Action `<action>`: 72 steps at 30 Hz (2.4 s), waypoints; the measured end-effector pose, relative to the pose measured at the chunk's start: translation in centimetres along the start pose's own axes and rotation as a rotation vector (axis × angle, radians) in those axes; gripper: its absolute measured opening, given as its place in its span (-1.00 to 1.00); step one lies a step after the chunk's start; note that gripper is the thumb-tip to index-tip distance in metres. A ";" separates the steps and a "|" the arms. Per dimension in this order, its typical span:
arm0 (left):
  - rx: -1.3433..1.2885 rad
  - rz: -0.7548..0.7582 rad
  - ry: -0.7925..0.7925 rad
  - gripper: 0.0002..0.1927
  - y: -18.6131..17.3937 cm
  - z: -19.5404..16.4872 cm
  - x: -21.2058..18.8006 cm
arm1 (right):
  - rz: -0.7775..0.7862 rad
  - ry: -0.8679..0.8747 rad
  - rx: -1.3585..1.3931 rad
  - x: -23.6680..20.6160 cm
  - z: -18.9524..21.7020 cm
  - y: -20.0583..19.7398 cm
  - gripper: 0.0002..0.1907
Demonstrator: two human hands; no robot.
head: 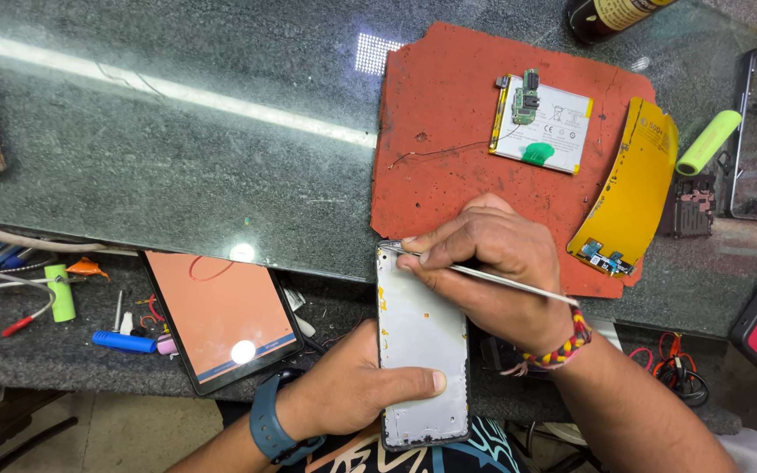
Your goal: The person uses tweezers to carefully pry and separate the internal components from the back housing of a smartphone. They work along the edges of the device to detach the frame, then lift the internal assembly out of the housing.
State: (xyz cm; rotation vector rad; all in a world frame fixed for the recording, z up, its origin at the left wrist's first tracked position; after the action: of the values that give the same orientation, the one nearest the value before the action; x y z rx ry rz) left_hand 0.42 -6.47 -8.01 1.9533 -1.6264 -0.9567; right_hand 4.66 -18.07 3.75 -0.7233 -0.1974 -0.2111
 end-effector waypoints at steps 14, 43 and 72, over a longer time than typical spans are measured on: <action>0.020 -0.028 -0.003 -0.75 -0.1 -0.3 -0.2 | -0.112 -0.042 -0.139 -0.2 1.1 -0.3 -0.75; 0.110 -0.115 -0.042 -0.70 -0.3 -0.3 -0.3 | -0.117 -0.171 -0.524 -5.0 1.8 -3.1 -0.70; 0.060 -0.105 -0.046 -0.68 -0.2 0.1 -0.3 | -0.437 0.203 0.479 -11.7 -4.6 -6.6 -0.77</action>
State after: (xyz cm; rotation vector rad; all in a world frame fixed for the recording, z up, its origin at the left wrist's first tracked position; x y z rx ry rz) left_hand 0.45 -6.15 -8.09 2.0892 -1.6083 -1.0109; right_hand -7.77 -24.58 1.61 -0.1722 -0.2003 -0.6281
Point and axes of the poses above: each hand's wrist, its own x-axis towards the middle knuckle, its own y-axis out of the palm, z = x × y, the point moved 10 cm from there along x, towards the middle knuckle, and after that the axes turned 4 degrees about -x, right-handed, at the moved point
